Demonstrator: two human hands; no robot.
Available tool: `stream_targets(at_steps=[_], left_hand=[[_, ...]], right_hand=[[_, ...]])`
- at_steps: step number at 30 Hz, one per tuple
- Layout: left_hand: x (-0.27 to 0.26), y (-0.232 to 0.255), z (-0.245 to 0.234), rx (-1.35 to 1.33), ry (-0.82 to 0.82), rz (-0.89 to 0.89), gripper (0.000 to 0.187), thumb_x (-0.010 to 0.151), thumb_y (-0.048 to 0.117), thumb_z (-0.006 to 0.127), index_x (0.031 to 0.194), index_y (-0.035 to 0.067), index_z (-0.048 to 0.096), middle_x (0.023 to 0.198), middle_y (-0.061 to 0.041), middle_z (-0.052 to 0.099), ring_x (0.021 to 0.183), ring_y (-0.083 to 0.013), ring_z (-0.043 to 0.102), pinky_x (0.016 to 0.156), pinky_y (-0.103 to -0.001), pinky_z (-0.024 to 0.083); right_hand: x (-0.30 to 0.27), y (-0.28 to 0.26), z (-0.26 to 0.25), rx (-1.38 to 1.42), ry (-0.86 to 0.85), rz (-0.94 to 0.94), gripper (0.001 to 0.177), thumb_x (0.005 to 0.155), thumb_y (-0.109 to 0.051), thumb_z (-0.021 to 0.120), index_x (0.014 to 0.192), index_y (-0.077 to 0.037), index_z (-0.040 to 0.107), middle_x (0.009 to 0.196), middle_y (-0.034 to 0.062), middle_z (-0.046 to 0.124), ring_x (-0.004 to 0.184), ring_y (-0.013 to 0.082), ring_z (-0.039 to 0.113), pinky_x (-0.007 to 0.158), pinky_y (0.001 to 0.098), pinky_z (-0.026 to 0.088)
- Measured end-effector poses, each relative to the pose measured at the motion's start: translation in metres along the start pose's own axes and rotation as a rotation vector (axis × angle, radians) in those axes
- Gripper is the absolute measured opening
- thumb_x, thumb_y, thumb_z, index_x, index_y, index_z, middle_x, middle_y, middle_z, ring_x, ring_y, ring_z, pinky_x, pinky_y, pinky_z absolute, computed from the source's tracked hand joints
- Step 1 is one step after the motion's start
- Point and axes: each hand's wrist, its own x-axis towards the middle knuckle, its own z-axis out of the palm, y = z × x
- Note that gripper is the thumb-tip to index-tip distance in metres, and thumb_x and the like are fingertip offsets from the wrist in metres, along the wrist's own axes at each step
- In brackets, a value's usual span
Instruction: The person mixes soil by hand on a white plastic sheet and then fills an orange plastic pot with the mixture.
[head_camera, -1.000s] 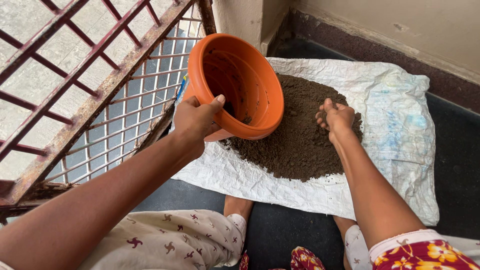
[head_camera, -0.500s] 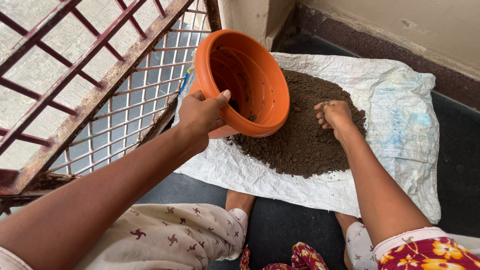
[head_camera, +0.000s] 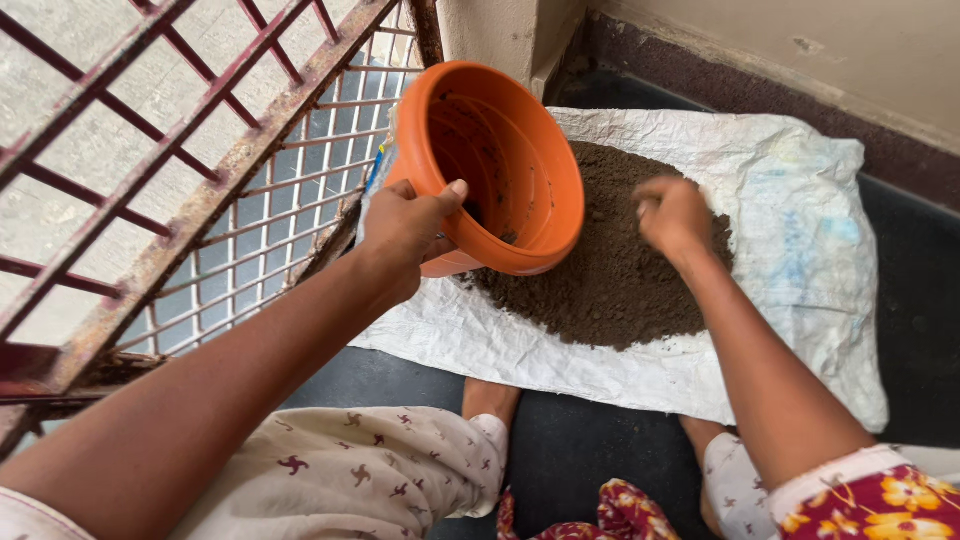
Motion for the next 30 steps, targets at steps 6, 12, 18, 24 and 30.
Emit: stream_targets(at_steps=[6,12,18,24,30], left_hand=[[-0.004,-0.007,0.001,0.097,-0.149,0.099,0.032,0.088,0.020,0.072,0.111,-0.001,0.065,0.099,-0.012,0.074,0.086,-0.0236,0.077,0.077,-0.038,0.064],[-0.028,-0.003,0.009,0.434,-0.353,0.240,0.036,0.081,0.027,0.081,0.103,0.000,0.071,0.083,-0.009,0.074,0.072,-0.0184,0.073,0.063,-0.034,0.062],[-0.037,0.002,0.011,0.504,-0.531,0.594,0.042,0.081,0.028,0.083,0.110,0.001,0.069,0.092,-0.006,0.075,0.070,-0.0125,0.068,0.064,-0.030,0.058],[-0.022,-0.004,0.006,0.390,-0.544,0.412,0.050,0.081,0.031,0.081,0.116,-0.004,0.071,0.104,-0.016,0.077,0.086,-0.0166,0.071,0.076,-0.033,0.060],[-0.017,-0.008,0.010,0.720,-0.386,0.842,0.054,0.081,0.030,0.090,0.116,-0.007,0.071,0.136,-0.033,0.058,0.133,-0.0353,0.053,0.107,-0.040,0.044]], right_hand=[[-0.013,-0.062,0.015,0.273,-0.138,-0.519,0.044,0.084,0.014,0.043,0.109,-0.003,0.075,0.119,0.0161,0.076,0.100,0.0202,0.076,0.085,0.0303,0.065],[-0.016,-0.056,0.089,0.206,-0.411,-0.739,0.045,0.091,-0.012,0.068,0.134,-0.005,0.059,0.133,0.0158,0.064,0.123,0.0281,0.060,0.102,0.0390,0.047],[-0.043,-0.041,0.110,0.591,-0.515,-0.517,0.041,0.097,-0.015,0.056,0.136,-0.008,0.051,0.129,0.0066,0.062,0.118,0.0189,0.060,0.098,0.0347,0.053],[-0.064,-0.061,0.051,-0.325,-0.349,-0.571,0.039,0.091,-0.028,0.064,0.127,-0.011,0.068,0.127,0.0172,0.067,0.114,0.0311,0.063,0.096,0.0414,0.050],[-0.061,-0.070,0.023,-0.335,-0.048,-0.377,0.035,0.098,-0.027,0.058,0.122,-0.007,0.071,0.122,0.0212,0.072,0.112,0.0355,0.070,0.101,0.0459,0.054]])
